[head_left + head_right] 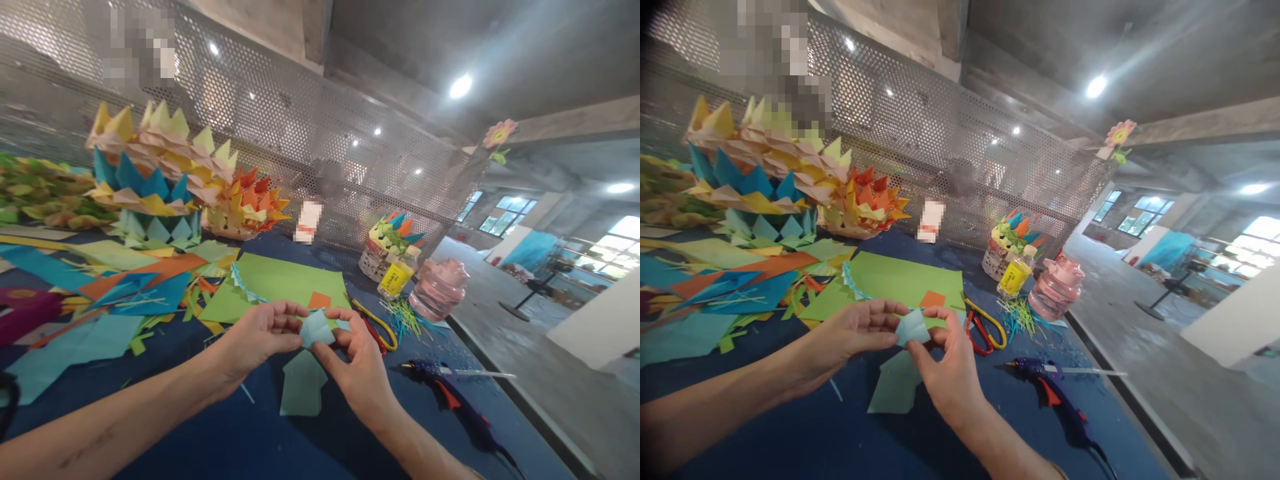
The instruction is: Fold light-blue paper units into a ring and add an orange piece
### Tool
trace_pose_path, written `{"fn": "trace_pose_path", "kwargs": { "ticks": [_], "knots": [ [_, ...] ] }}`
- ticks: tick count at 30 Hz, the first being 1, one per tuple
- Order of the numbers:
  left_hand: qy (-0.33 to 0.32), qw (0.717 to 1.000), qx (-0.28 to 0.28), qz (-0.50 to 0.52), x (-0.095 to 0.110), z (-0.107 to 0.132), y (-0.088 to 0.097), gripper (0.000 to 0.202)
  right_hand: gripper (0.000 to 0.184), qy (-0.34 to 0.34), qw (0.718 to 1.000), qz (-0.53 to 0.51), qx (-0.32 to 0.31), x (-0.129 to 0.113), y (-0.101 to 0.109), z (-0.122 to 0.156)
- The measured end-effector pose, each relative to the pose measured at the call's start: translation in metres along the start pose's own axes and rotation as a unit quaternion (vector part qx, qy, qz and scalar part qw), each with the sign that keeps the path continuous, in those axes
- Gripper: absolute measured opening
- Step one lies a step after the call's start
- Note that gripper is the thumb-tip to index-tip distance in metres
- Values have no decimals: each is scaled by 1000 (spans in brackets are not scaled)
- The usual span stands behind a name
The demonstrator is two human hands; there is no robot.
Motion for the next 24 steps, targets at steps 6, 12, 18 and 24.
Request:
{"fn": "trace_pose_path", "kwargs": {
  "ticks": [6,12,18,24],
  "knots": [
    [1,1000,5,22,5,1,3,29,43,151,979,136,-25,-12,2,1],
    [31,999,11,38,3,1,6,24,25,244,932,267,-29,-18,8,0],
    [76,991,9,106,-3,1,7,26,20,309,887,344,-9,-28,8,6],
    [72,990,30,116,-5,2,8,25,18,318,872,369,-33,-30,4,8]
  ]
}}
Point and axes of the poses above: each hand's wrist, its own z-axis away from the middle knuckle, its own y-axis out of the back of the hand, x = y × z, the point moved 5 cm from there along -z, towards the middle knuckle, and after that the axes turned 9 degrees about y, right-handed, at the moved point
